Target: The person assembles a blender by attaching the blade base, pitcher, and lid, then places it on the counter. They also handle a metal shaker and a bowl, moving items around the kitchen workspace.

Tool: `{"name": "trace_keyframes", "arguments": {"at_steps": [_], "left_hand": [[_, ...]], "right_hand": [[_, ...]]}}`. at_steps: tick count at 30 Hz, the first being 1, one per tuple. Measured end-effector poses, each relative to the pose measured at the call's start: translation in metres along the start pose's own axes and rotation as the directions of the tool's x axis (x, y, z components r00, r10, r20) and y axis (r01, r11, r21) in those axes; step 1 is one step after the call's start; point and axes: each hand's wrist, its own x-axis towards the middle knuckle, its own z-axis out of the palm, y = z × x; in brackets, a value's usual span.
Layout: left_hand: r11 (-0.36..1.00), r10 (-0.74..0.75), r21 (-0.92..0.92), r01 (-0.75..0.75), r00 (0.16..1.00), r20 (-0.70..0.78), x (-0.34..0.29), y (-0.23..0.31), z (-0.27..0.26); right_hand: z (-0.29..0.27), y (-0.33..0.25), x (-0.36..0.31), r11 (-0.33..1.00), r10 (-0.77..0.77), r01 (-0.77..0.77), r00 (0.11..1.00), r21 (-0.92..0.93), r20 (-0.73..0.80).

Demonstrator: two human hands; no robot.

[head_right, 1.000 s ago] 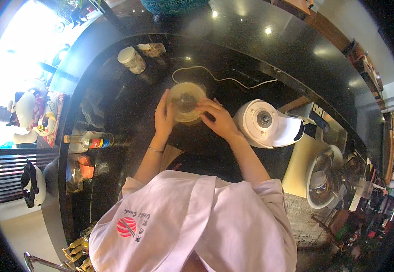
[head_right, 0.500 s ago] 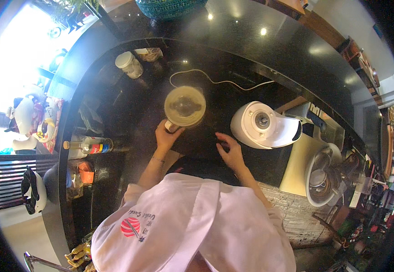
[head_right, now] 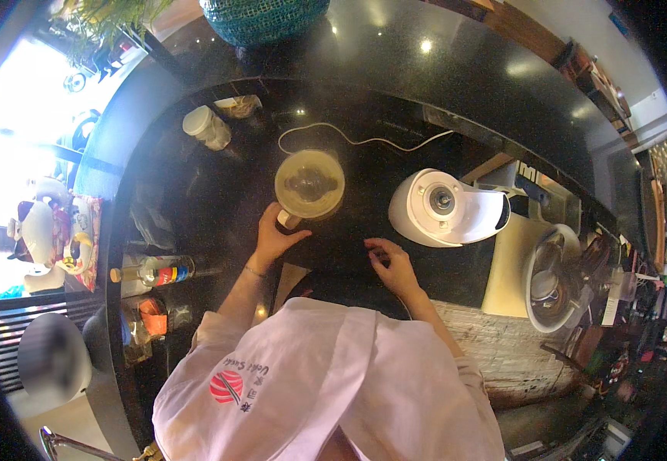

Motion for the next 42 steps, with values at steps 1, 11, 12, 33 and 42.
{"name": "trace_keyframes", "arguments": {"at_steps": [1, 11, 12, 33, 42], "left_hand": [[0.995, -0.047, -0.09, 0.046, 0.999, -0.009, -0.005, -0.001, 0.004], [0.912, -0.221, -0.296, 0.285, 0.947, 0.231, 0.072, -0.024, -0.044], [0.93, -0.186, -0.274, 0.244, 0.957, 0.22, 0.082, -0.034, -0.055], [0.988, -0.103, -0.15, 0.021, 0.821, -0.562, 0.143, -0.12, -0.021], [0.984, -0.177, -0.068, 0.166, 0.835, -0.522, 0.025, -0.03, 0.047]], "right_hand": [[0.002, 0.002, 0.001, 1.0, 0.014, -0.014, 1.0, 0.001, -0.001], [0.019, -0.001, 0.003, 0.996, 0.058, -0.06, 0.998, -0.067, -0.035], [0.02, -0.003, 0.003, 0.996, 0.055, -0.058, 0.998, -0.074, -0.043], [-0.011, 0.017, -0.077, 0.975, 0.179, -0.213, 0.926, -0.069, -0.331], [-0.226, 0.055, -0.216, 0.916, -0.104, -0.346, 0.28, -0.201, -0.954]]}}
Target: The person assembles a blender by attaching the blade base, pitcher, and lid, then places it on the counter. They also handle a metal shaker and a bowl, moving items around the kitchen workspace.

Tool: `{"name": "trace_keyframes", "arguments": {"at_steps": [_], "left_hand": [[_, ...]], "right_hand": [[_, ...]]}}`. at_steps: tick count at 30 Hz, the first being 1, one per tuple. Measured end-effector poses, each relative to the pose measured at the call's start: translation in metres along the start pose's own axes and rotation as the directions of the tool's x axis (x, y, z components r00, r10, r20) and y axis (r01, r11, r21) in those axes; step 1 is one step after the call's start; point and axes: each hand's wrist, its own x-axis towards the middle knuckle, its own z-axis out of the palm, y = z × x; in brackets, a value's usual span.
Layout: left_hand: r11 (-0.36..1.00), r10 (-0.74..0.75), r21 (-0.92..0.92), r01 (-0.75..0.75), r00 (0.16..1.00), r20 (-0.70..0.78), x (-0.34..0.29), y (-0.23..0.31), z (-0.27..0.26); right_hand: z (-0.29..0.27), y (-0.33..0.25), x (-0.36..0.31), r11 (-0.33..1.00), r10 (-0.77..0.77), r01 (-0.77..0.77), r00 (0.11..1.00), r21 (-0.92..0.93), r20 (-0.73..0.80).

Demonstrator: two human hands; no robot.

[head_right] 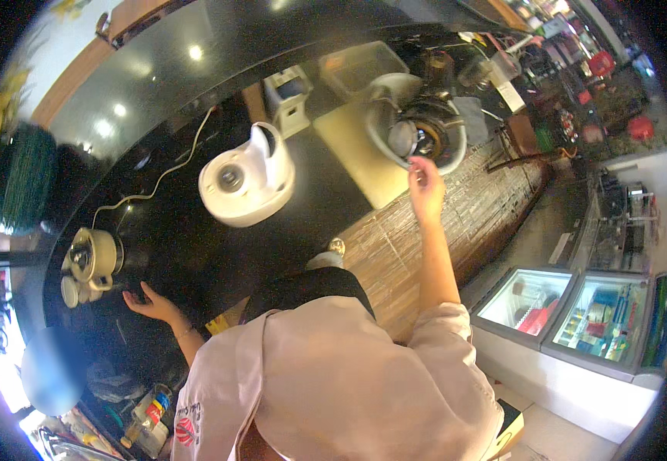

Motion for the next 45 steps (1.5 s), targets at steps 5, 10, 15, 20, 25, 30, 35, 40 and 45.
{"name": "trace_keyframes", "arguments": {"at_steps": [5, 10, 15, 20, 25, 30, 35, 40, 45], "left_hand": [[0.98, 0.18, -0.107, -0.167, 0.975, 0.13, -0.031, 0.087, 0.032], [0.89, 0.418, -0.251, -0.38, 0.9, 0.122, -0.059, 0.181, 0.079], [0.708, 0.655, -0.437, -0.555, 0.747, 0.111, -0.113, 0.244, 0.13], [0.684, 0.658, -0.554, -0.475, 0.73, 0.186, -0.168, 0.276, 0.162], [0.705, 0.684, -0.469, -0.532, 0.685, 0.251, -0.187, 0.285, 0.157], [0.757, 0.639, -0.396, -0.519, 0.713, 0.288, -0.183, 0.276, 0.135], [0.818, 0.558, -0.335, -0.467, 0.786, 0.267, -0.179, 0.254, 0.117], [0.814, 0.56, -0.363, -0.453, 0.78, 0.281, -0.177, 0.248, 0.113], [0.754, 0.567, -0.562, -0.341, 0.769, 0.295, -0.166, 0.3, 0.12]], "right_hand": [[-0.073, 0.043, 0.064, 0.996, 0.08, -0.084, 0.982, -0.018, -0.169], [-0.104, 0.082, 0.113, 0.989, -0.061, 0.032, 0.978, -0.143, -0.198], [-0.113, 0.1, 0.168, 0.994, -0.02, 0.0, 0.983, -0.107, -0.183], [-0.082, 0.124, 0.225, 0.992, 0.064, -0.07, 0.996, -0.104, -0.057], [-0.04, 0.13, 0.295, 0.919, 0.314, -0.301, 0.95, -0.254, 0.008], [-0.011, 0.146, 0.327, 0.874, 0.443, -0.386, 0.882, -0.296, 0.159], [-0.028, 0.124, 0.319, 0.919, 0.367, -0.367, 0.93, -0.142, -0.027], [-0.06, 0.103, 0.292, 0.955, 0.141, -0.043, 0.936, 0.292, -0.323], [-0.109, -0.006, 0.196, 0.77, -0.136, 0.109, 0.991, 0.629, -0.005]]}}
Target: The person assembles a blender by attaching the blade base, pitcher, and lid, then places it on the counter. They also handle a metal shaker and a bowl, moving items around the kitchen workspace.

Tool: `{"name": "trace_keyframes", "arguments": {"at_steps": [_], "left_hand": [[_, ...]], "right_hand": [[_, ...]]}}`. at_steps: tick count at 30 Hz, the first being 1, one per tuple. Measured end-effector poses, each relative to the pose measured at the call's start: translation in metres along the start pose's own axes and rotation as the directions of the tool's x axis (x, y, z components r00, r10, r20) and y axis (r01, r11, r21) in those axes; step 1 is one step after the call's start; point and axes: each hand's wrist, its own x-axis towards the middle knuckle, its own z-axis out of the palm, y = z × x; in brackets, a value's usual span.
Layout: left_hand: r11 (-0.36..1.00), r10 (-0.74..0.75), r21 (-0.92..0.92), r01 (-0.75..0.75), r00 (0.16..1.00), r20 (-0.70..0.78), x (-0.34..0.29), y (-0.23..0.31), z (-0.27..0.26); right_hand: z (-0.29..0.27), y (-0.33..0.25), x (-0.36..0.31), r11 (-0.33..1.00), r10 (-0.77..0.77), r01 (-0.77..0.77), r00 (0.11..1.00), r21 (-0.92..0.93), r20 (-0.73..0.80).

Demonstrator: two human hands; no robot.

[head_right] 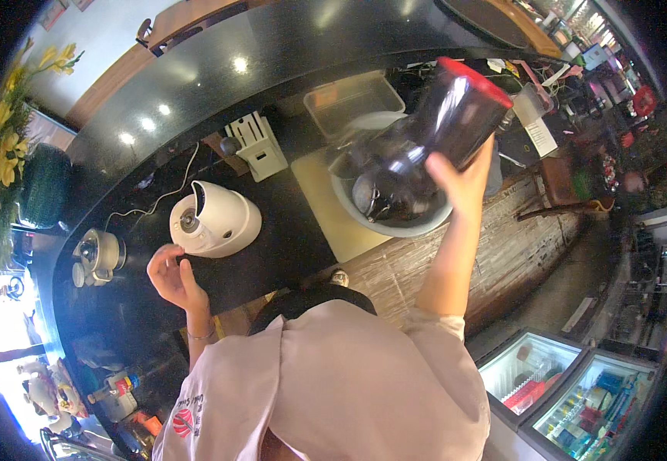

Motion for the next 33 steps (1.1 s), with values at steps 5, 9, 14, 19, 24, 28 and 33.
{"name": "trace_keyframes", "arguments": {"at_steps": [5, 9, 14, 19, 24, 28, 33], "left_hand": [[0.92, 0.021, -0.382, 0.092, 0.959, 0.282, 0.049, 0.063, 0.02], [0.749, -0.163, -0.538, 0.386, 0.895, 0.416, 0.036, 0.086, -0.023], [0.64, -0.391, -0.669, 0.379, 0.91, 0.141, 0.026, 0.055, -0.12], [0.737, -0.487, -0.623, 0.262, 0.845, -0.221, 0.007, -0.01, -0.233], [0.874, -0.479, -0.166, 0.456, 0.754, -0.45, 0.004, -0.075, -0.268], [0.836, -0.407, 0.206, 0.509, 0.827, -0.388, -0.014, -0.122, -0.259], [0.807, -0.292, 0.405, 0.429, 0.887, -0.359, -0.045, -0.155, -0.236]], "right_hand": [[0.12, -0.076, -0.074, 0.98, -0.153, 0.041, 0.775, 0.193, 0.613], [0.203, -0.117, -0.105, 0.905, -0.403, 0.336, 0.475, 0.262, 0.782], [0.27, -0.126, -0.138, 0.826, -0.562, 0.345, 0.449, 0.445, 0.695], [0.288, -0.101, -0.122, 0.893, -0.385, 0.411, 0.488, 0.182, 0.783], [0.21, -0.043, -0.081, 0.671, -0.02, 0.355, 0.886, -0.65, 0.464], [0.061, 0.041, -0.068, 0.341, -0.014, 0.076, 0.997, -0.937, 0.075], [-0.016, 0.06, -0.058, 0.106, 0.272, -0.073, 0.961, -0.992, -0.041]]}}
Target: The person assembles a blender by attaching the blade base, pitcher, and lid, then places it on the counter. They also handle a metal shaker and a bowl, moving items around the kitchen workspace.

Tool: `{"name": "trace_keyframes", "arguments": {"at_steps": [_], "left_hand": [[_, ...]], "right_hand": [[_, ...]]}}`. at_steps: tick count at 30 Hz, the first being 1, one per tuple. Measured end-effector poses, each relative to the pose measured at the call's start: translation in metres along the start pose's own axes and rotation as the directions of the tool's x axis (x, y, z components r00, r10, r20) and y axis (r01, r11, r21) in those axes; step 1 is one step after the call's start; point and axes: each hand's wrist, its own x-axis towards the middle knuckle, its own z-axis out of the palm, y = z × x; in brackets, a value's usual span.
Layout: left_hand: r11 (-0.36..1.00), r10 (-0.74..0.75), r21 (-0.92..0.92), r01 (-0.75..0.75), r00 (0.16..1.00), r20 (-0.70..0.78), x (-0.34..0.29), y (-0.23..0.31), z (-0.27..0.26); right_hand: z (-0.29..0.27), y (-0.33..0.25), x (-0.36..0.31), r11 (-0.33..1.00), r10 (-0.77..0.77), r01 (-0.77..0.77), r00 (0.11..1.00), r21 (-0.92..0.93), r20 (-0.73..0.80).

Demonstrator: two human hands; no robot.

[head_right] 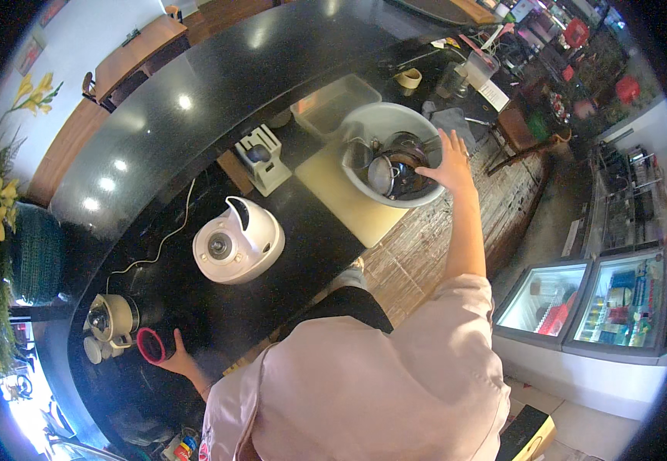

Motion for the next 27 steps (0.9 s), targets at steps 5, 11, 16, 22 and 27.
{"name": "trace_keyframes", "arguments": {"at_steps": [5, 11, 16, 22, 27], "left_hand": [[0.995, 0.016, 0.101, -0.014, 1.0, -0.025, -0.016, 0.002, 0.019], [0.96, 0.036, 0.276, 0.051, 0.953, -0.301, -0.038, 0.019, 0.035], [0.955, 0.109, 0.285, 0.083, 0.796, -0.596, -0.092, 0.089, 0.067], [0.902, 0.269, -0.356, -0.243, 0.963, 0.025, -0.178, 0.221, 0.196], [0.919, 0.384, -0.275, -0.282, 0.489, 0.783, -0.211, 0.348, 0.305]], "right_hand": [[-0.019, -0.02, 0.034, 0.97, -0.081, 0.171, 0.897, -0.171, 0.435], [-0.024, -0.01, 0.078, 0.903, -0.285, 0.419, 0.746, -0.092, 0.602], [-0.009, 0.029, 0.09, 0.777, -0.625, 0.581, 0.67, 0.242, 0.4], [-0.005, 0.028, 0.105, 0.748, -0.626, 0.648, 0.618, 0.144, 0.475], [-0.013, 0.018, 0.125, 0.672, -0.707, 0.722, 0.561, 0.162, 0.431]]}}
